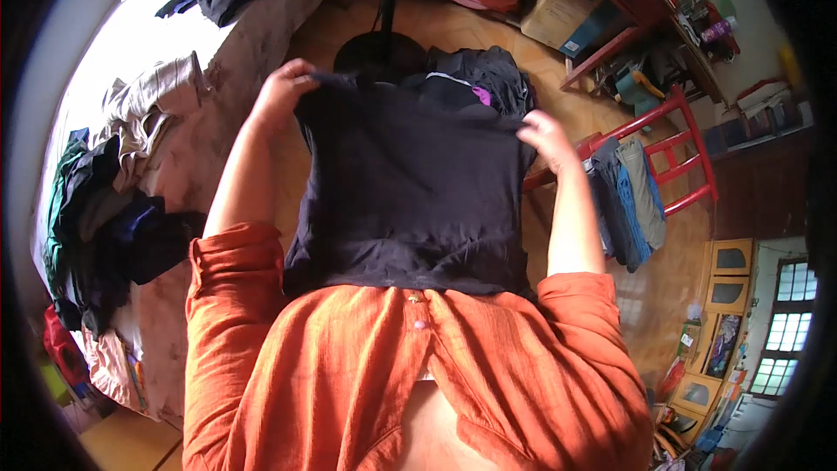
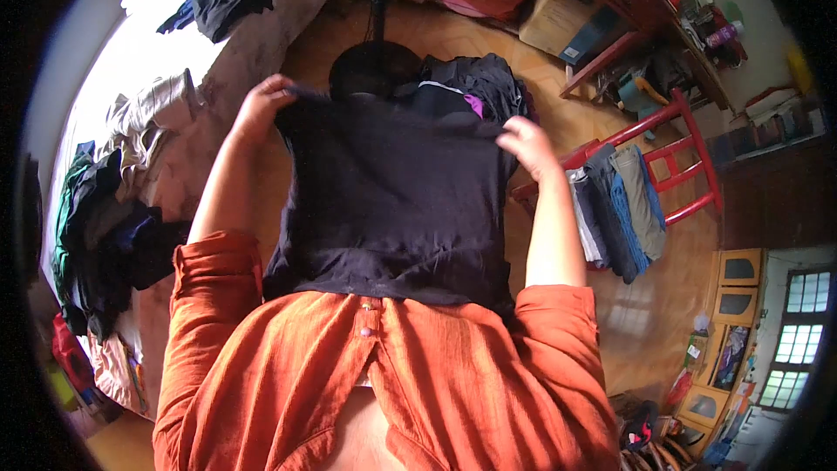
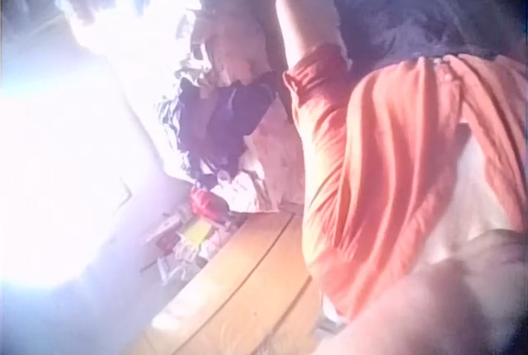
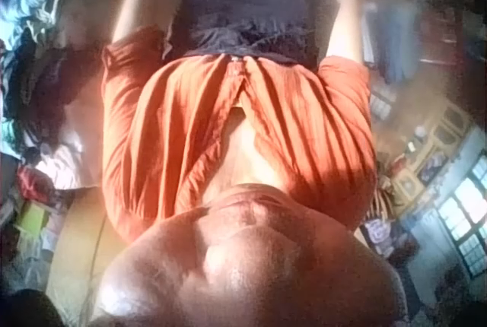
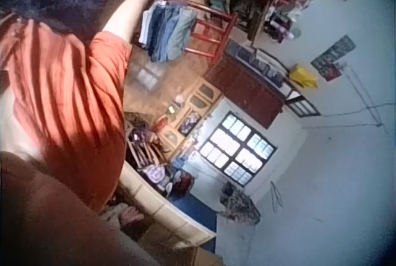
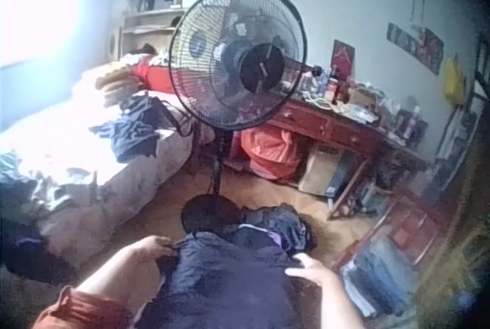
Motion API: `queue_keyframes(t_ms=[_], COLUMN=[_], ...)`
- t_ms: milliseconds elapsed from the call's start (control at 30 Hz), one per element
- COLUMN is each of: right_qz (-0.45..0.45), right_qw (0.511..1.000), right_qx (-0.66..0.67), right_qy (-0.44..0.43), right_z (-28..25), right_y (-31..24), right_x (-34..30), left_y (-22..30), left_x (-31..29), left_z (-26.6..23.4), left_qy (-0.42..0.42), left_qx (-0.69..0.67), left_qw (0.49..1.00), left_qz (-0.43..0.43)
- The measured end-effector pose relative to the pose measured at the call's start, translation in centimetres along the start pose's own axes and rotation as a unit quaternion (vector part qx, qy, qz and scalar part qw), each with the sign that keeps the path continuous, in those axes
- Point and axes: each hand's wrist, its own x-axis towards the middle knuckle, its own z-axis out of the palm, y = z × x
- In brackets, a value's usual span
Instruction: The person folds clothes including a black t-shirt, a white shirt, beige shorts, and black pants by hand on their lap and places them on a chair.
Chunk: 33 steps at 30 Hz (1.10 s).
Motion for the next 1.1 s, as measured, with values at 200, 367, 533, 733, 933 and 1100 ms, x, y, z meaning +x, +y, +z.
queue_keyframes(t_ms=[200, 367, 533, 733, 933, 1100], right_qz=[-0.242, -0.341, -0.420, -0.383, -0.326, -0.339], right_qw=[0.922, 0.828, 0.780, 0.749, 0.770, 0.745], right_qx=[0.070, -0.247, -0.259, -0.328, -0.365, -0.404], right_qy=[0.293, 0.369, 0.384, 0.431, 0.409, 0.409], right_z=[-13.1, -20.0, -22.3, -24.0, -25.5, -27.3], right_y=[-14.3, -28.0, -33.6, -35.4, -36.3, -36.0], right_x=[1.3, -1.3, -4.2, -4.2, -3.6, -3.0], left_y=[16.8, 28.0, 34.3, 34.5, 34.7, 35.5], left_x=[4.5, 6.2, 4.4, 5.6, 6.5, 6.8], left_z=[-3.1, -5.1, -4.8, -6.6, -7.7, -7.7], left_qy=[0.090, 0.200, 0.229, 0.226, 0.241, 0.241], left_qx=[-0.026, 0.219, 0.217, 0.300, 0.373, 0.299], left_qw=[0.969, 0.860, 0.831, 0.825, 0.798, 0.844], left_qz=[0.230, 0.415, 0.457, 0.422, 0.406, 0.375])
